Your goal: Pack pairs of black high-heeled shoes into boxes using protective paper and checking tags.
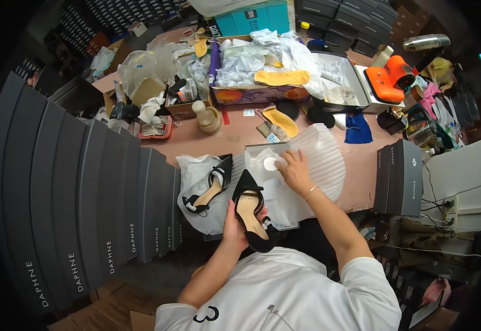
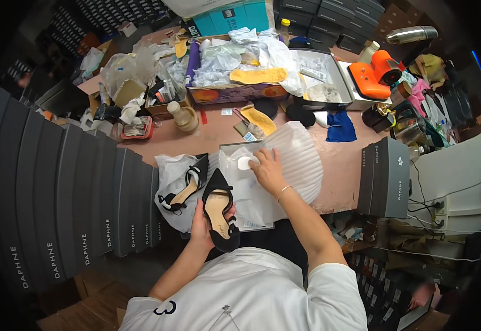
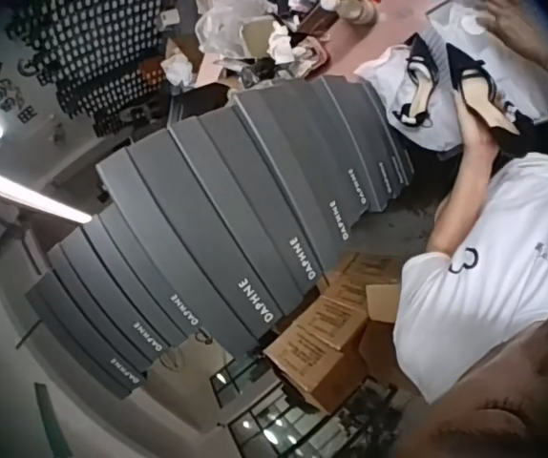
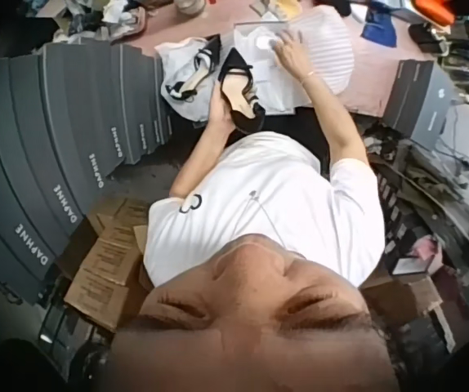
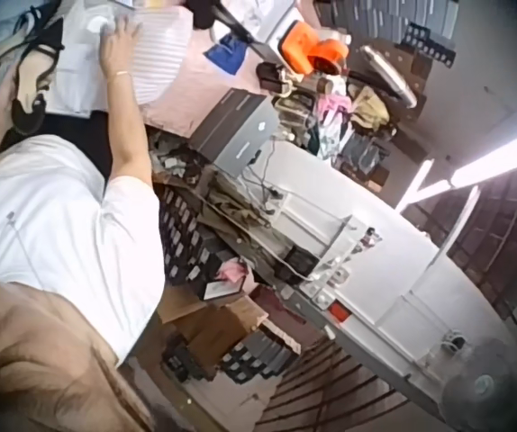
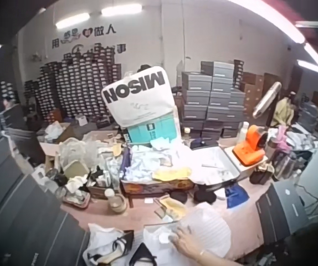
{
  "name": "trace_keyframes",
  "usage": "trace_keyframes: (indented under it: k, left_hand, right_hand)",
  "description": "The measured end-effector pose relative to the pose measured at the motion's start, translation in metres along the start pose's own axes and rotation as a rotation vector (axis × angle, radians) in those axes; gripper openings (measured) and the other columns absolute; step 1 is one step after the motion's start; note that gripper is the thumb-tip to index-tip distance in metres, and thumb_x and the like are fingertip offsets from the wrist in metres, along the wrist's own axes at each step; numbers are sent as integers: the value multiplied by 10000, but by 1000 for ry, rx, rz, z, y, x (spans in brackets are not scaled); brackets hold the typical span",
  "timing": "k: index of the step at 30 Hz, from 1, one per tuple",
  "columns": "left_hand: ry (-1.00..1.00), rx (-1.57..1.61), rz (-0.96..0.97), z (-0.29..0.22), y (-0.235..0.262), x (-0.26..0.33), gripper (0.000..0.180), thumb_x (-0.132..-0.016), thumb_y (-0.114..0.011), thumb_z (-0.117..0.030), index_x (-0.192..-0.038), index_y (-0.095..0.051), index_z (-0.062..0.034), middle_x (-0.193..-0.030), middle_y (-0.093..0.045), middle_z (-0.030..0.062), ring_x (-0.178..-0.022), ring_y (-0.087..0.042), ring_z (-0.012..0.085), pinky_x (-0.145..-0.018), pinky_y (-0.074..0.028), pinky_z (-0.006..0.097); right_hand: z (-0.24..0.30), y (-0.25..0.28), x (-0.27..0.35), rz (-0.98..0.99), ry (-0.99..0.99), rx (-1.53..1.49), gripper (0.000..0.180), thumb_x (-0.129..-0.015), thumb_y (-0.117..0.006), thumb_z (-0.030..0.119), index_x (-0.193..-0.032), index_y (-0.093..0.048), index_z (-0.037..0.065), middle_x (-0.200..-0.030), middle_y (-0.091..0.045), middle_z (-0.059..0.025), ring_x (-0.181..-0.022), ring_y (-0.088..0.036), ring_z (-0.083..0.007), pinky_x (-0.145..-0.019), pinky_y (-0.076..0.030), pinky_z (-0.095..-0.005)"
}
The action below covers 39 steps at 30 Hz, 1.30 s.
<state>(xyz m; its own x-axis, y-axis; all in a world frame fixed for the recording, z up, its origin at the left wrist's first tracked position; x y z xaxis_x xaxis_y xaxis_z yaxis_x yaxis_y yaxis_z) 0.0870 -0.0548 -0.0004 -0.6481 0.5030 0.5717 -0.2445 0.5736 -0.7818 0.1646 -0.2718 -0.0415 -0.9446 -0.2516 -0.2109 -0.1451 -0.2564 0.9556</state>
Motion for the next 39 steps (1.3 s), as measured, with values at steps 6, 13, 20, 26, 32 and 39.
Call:
trace_keyframes:
  k: [6,13,20,26,32,39]
  left_hand:
    - [-98,-1,-70,-10,6,-1,727,-903,-333,-674,-1269,-485,-64,-1153,-584,108,-1070,-569,260,-897,-466,398]
    - [-123,-238,-236,21,31,17,389,-930,-586,-234,-1264,-440,-97,-1140,-557,54,-976,-587,183,-801,-526,330]
    - [-175,-216,-462,27,46,18,294,-956,-529,-245,-1186,-438,-85,-1049,-583,97,-883,-625,224,-703,-555,365]
    - [-85,-259,-411,12,65,11,343,-960,-500,-336,-1143,-492,-46,-917,-590,94,-728,-635,209,-635,-549,332]
    - [-98,-185,-301,8,54,0,542,-929,-451,-557,-1122,-550,-60,-955,-598,71,-797,-617,188,-728,-531,339]
    - [-316,-277,-271,35,24,19,372,-978,-491,-327,-1267,-394,-115,-1156,-533,83,-1024,-577,191,-830,-498,342]
  right_hand:
    - [87,77,18,99,311,-645,325,-752,-656,75,-1076,-643,89,-882,-583,-89,-788,-579,-271,-672,-475,-372]
    - [125,28,35,233,291,-347,163,-690,-667,175,-786,-586,71,-773,-569,-73,-705,-624,-245,-621,-479,-341]
    - [124,6,37,303,201,-598,265,-717,-723,261,-850,-623,55,-789,-612,-76,-643,-626,-269,-655,-501,-386]
    - [57,-11,44,238,-86,-208,473,-764,-686,128,-1214,-546,80,-1214,-511,-179,-1020,-554,-352,-817,-490,-399]
    - [91,36,31,113,-55,-599,487,-723,-648,37,-1199,-553,87,-1045,-554,-142,-924,-582,-324,-769,-498,-399]
    - [137,11,10,20,-15,-399,627,-696,-617,81,-1306,-485,133,-1323,-446,-148,-1190,-443,-333,-950,-348,-498]
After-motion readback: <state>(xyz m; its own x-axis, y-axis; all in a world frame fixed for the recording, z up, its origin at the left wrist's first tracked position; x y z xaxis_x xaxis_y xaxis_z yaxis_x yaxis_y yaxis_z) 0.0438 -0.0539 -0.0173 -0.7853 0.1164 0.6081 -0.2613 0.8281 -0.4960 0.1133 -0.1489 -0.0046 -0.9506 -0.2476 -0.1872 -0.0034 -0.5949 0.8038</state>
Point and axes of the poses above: each hand's wrist, its own x-axis away from the middle knuckle, its own y-axis out of the back of the hand, z = x × y, the point moved 3 cm from there along -x, towards the middle knuckle
